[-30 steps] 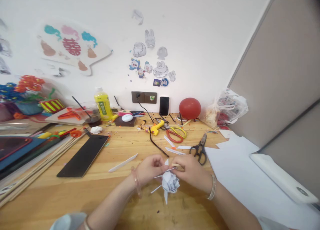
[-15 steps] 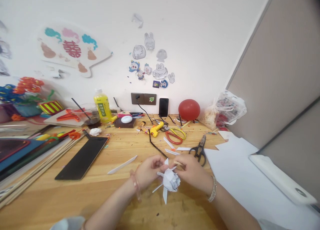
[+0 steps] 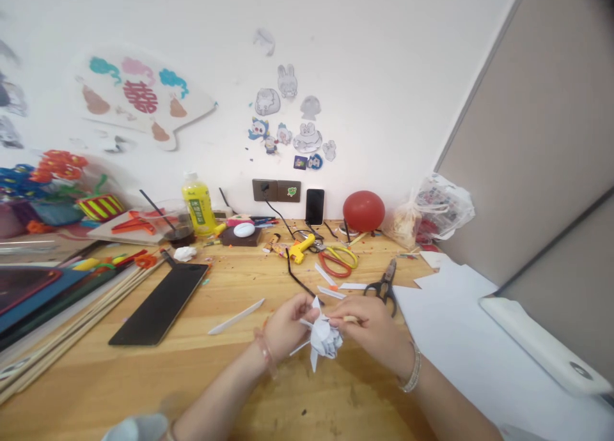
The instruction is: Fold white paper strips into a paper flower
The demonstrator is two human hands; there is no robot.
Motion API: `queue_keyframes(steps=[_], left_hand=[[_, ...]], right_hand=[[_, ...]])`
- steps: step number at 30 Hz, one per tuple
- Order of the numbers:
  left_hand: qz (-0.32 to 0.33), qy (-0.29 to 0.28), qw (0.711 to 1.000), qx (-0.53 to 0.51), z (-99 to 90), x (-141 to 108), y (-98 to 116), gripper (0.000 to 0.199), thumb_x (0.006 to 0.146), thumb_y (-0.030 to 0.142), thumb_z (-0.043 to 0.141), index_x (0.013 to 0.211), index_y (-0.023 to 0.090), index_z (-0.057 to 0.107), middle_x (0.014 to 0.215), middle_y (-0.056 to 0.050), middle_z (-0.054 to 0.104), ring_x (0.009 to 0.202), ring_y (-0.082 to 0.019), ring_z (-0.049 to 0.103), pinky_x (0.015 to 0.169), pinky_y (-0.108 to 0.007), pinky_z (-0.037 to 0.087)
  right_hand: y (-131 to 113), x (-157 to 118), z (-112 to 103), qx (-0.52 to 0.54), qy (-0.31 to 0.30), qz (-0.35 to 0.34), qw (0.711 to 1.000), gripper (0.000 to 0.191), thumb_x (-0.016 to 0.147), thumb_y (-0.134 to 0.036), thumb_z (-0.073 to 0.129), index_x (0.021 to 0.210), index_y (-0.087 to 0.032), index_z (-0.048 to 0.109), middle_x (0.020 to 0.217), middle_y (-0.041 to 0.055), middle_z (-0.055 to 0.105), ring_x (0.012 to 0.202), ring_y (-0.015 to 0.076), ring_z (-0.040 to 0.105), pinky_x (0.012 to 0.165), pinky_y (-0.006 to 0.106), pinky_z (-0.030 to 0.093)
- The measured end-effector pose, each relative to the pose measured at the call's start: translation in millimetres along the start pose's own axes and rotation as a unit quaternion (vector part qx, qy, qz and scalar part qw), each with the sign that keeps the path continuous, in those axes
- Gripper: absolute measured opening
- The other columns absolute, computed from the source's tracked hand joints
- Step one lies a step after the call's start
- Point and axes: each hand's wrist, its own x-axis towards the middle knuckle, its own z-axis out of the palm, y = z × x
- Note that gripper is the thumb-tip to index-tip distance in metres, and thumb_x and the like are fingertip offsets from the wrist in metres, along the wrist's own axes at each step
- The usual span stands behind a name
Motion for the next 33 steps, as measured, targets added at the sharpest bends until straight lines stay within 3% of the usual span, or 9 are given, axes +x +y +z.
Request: queue_keyframes(steps=[3,7,12,18,27,33], left_hand=[[0.008,0.017,1.000,0.007,0.6,-2.1,7.6,0.047,0.057,0.060,0.063,0.063,0.017,0.045,0.054,0.007,0.044,0.050,-0.007,0.037,0.050,-0.020,0.031],[0.039,0.030,0.999,0.020,1.3,-5.7,15.2,0.044,0.061,0.058,0.061,0.065,0.017,0.046,0.058,0.006,0.044,0.054,-0.008,0.039,0.053,-0.021,0.034],[0.049,0.026,0.998,0.029,1.3,-8.1,18.8,0.041,0.063,0.056,0.060,0.066,0.018,0.044,0.060,0.005,0.048,0.055,-0.009,0.043,0.053,-0.021,0.035],[0.058,0.018,0.997,0.040,0.6,-8.4,17.2,0.039,0.066,0.055,0.058,0.067,0.018,0.044,0.059,0.005,0.047,0.053,-0.009,0.042,0.051,-0.020,0.034],[0.092,0.017,0.991,0.093,-3.9,-7.6,11.8,0.028,0.074,0.045,0.055,0.070,0.018,0.047,0.061,0.005,0.047,0.056,-0.009,0.042,0.053,-0.019,0.036],[0.093,0.032,0.988,0.120,-1.1,-9.7,17.8,0.025,0.073,0.041,0.055,0.067,0.018,0.048,0.061,0.004,0.047,0.056,-0.010,0.044,0.052,-0.019,0.036]], right_hand=[[4.7,0.2,-0.6,0.035,0.015,-0.006,0.999,0.016,0.082,-0.027,0.056,0.081,-0.019,0.070,0.081,0.0041,0.072,0.074,0.0164,0.065,0.069,0.027,0.049],[6.7,0.8,-5.2,0.054,-0.010,0.005,0.998,0.019,0.081,-0.032,0.058,0.090,-0.019,0.068,0.091,0.0054,0.071,0.087,0.0192,0.064,0.078,0.031,0.048],[1.2,-0.9,-14.5,0.025,-0.027,-0.072,0.997,0.023,0.081,-0.033,0.058,0.098,-0.020,0.066,0.098,0.0059,0.069,0.094,0.0199,0.062,0.082,0.033,0.047],[0.9,-3.9,-17.2,-0.044,-0.001,-0.138,0.989,0.023,0.082,-0.025,0.053,0.102,-0.022,0.063,0.098,0.0053,0.069,0.093,0.0186,0.063,0.080,0.031,0.048],[1.2,-1.4,-18.4,-0.049,-0.006,-0.147,0.988,0.018,0.085,-0.024,0.050,0.096,-0.021,0.065,0.093,0.0038,0.071,0.088,0.0159,0.065,0.077,0.027,0.050],[-2.0,-2.1,-18.7,-0.133,-0.021,-0.189,0.973,0.021,0.086,-0.021,0.047,0.101,-0.021,0.062,0.095,0.0049,0.070,0.088,0.0157,0.065,0.074,0.026,0.051]])
